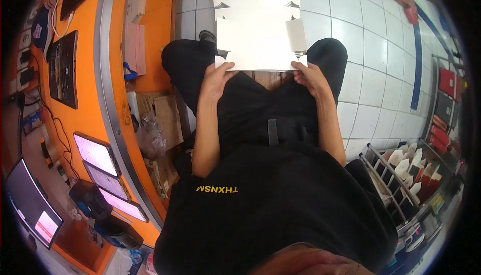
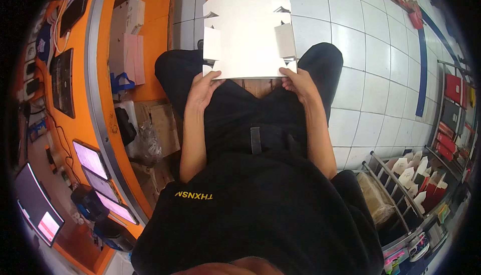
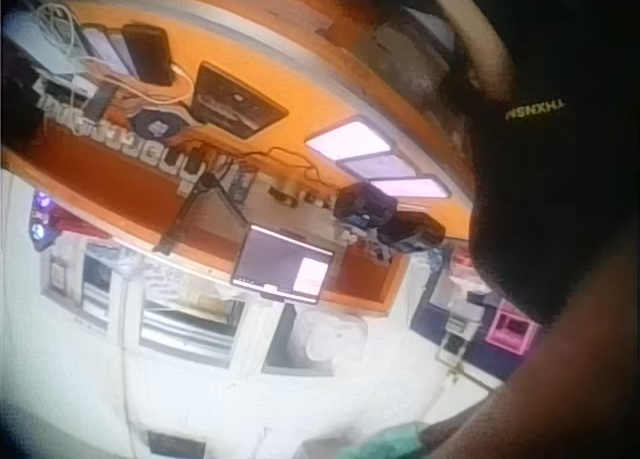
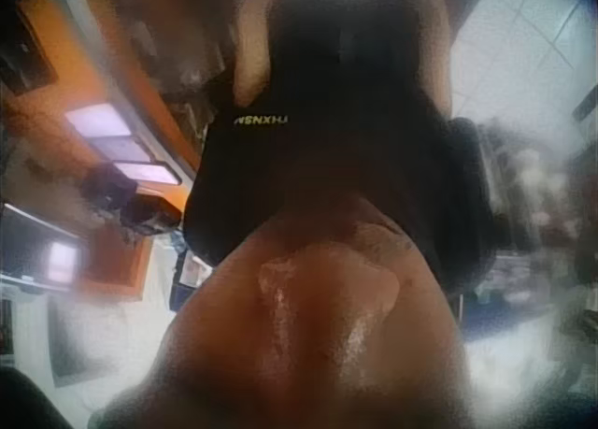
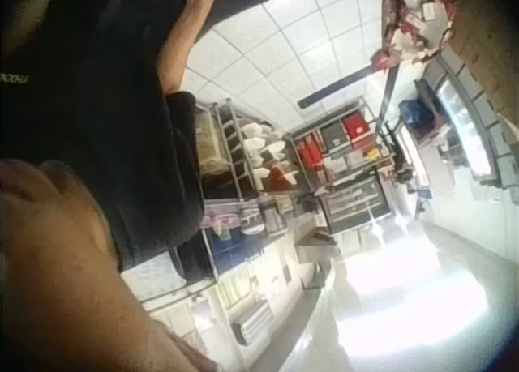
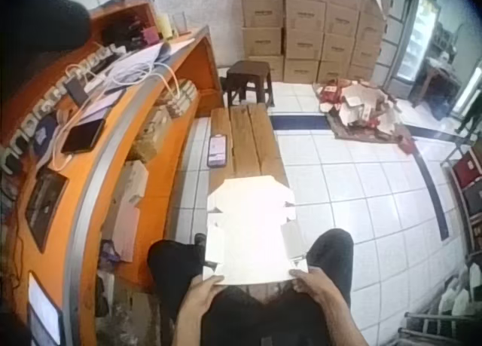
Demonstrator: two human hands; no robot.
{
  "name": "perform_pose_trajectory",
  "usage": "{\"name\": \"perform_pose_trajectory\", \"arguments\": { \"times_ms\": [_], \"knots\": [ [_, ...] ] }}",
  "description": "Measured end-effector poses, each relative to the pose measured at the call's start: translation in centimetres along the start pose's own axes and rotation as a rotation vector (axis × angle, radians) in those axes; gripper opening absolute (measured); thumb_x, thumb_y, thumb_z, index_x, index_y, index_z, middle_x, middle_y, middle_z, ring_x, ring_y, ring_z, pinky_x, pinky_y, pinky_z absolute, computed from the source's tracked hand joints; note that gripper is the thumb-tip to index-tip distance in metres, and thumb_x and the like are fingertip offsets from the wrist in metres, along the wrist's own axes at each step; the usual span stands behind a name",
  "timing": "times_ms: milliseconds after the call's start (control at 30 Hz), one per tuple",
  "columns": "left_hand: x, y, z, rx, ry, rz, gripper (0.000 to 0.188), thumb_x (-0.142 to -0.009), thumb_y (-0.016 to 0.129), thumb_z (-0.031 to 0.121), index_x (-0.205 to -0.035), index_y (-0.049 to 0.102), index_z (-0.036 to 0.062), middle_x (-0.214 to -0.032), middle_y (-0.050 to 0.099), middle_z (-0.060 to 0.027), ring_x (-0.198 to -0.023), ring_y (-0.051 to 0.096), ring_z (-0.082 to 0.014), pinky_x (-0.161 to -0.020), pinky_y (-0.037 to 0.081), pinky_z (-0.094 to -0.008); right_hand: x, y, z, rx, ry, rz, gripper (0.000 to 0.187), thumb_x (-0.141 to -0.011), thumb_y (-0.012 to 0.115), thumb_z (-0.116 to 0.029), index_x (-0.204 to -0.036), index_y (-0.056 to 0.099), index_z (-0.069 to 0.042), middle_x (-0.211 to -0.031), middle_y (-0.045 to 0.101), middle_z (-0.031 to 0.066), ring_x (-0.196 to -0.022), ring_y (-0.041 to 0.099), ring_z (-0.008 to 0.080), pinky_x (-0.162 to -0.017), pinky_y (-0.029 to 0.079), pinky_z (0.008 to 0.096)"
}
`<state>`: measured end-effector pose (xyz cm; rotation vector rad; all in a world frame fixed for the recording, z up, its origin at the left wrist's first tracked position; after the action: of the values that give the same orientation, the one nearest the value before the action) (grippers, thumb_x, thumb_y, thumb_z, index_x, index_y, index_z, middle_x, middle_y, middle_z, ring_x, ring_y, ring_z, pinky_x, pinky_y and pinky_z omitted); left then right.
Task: The person assembles a white cardboard food box by folding the side flaps and tucking them into place by hand while seated at a desk.
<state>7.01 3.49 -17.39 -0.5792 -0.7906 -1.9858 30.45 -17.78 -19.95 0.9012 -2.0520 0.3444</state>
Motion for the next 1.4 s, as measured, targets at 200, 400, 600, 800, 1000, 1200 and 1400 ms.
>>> {"name": "perform_pose_trajectory", "arguments": {
  "times_ms": [200,400,600,800,1000,1200,1400],
  "knots": [
    [-0.1,0.6,-0.3,-0.678,-0.061,0.095,0.032,-0.088,0.068,0.017,-0.098,0.066,-0.0134,-0.087,0.072,-0.0145,-0.081,0.073,-0.0171,-0.063,0.063,-0.0307,0.7,-0.8,-3.9,0.607,-0.404,0.291,0.031,-0.090,0.071,-0.028,-0.096,0.069,0.002,-0.071,0.069,0.0174,-0.070,0.072,0.0286,-0.063,0.056,0.0400],
    [1.0,3.3,2.8,-1.291,0.438,0.305,0.033,-0.084,0.068,0.023,-0.097,0.066,-0.0070,-0.091,0.073,-0.0214,-0.080,0.073,-0.0369,-0.072,0.060,-0.0474,2.8,3.3,-5.0,1.125,-0.641,0.582,0.022,-0.092,0.065,-0.025,-0.094,0.066,-0.002,-0.075,0.071,0.0218,-0.069,0.073,0.0400,-0.063,0.059,0.0498],
    [0.8,6.5,0.7,-1.661,0.463,0.426,0.019,-0.091,0.063,0.015,-0.102,0.065,0.0003,-0.098,0.070,-0.0191,-0.087,0.073,-0.0383,-0.072,0.060,-0.0490,1.8,7.2,-4.1,1.587,-0.681,0.616,0.011,-0.092,0.063,-0.016,-0.084,0.062,-0.009,-0.071,0.072,0.0111,-0.062,0.074,0.0226,-0.054,0.060,0.0353],
    [-1.2,8.1,-0.9,-2.065,0.371,0.537,0.010,-0.097,0.059,0.016,-0.094,0.068,0.0106,-0.090,0.068,-0.0061,-0.079,0.073,-0.0225,-0.064,0.061,-0.0308,0.7,9.2,-3.1,1.785,-0.843,0.674,0.008,-0.090,0.063,-0.011,-0.085,0.063,-0.005,-0.071,0.071,0.0074,-0.059,0.074,0.0181,-0.047,0.058,0.0329],
    [1.5,4.5,2.5,-1.551,0.466,0.366,0.024,-0.093,0.057,0.016,-0.106,0.069,-0.0002,-0.095,0.074,-0.0173,-0.088,0.076,-0.0269,-0.069,0.061,-0.0363,3.4,5.3,-6.0,1.456,-0.624,0.501,0.022,-0.090,0.068,-0.025,-0.098,0.065,-0.005,-0.074,0.072,0.0162,-0.068,0.076,0.0304,-0.058,0.061,0.0456],
    [2.2,1.2,1.0,-0.448,0.189,0.029,0.032,-0.098,0.062,0.018,-0.112,0.062,-0.0102,-0.095,0.074,-0.0171,-0.073,0.074,-0.0233,-0.066,0.062,-0.0344,9.2,5.1,-8.5,1.366,-0.818,0.533,0.090,-0.071,0.087,-0.041,-0.146,0.051,-0.007,-0.144,0.052,0.0159,-0.138,0.045,0.0380,-0.111,0.039,0.0574],
    [2.8,1.8,2.4,-0.490,0.149,-0.014,0.038,-0.097,0.063,0.022,-0.116,0.059,-0.0104,-0.095,0.072,-0.0195,-0.073,0.073,-0.0259,-0.064,0.060,-0.0377,6.1,11.5,-7.3,1.662,-1.233,0.278,0.063,-0.085,0.068,-0.018,-0.144,0.053,-0.006,-0.130,0.058,0.0122,-0.124,0.056,0.0325,-0.108,0.043,0.0511]
  ]
}}
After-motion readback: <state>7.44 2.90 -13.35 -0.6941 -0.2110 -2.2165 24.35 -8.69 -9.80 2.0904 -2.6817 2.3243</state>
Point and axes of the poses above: each hand's wrist, its own x-axis away from the middle knuckle, its own y-axis out of the palm, z = x × y, the point moved 9 cm from there along -x, towards the middle knuckle
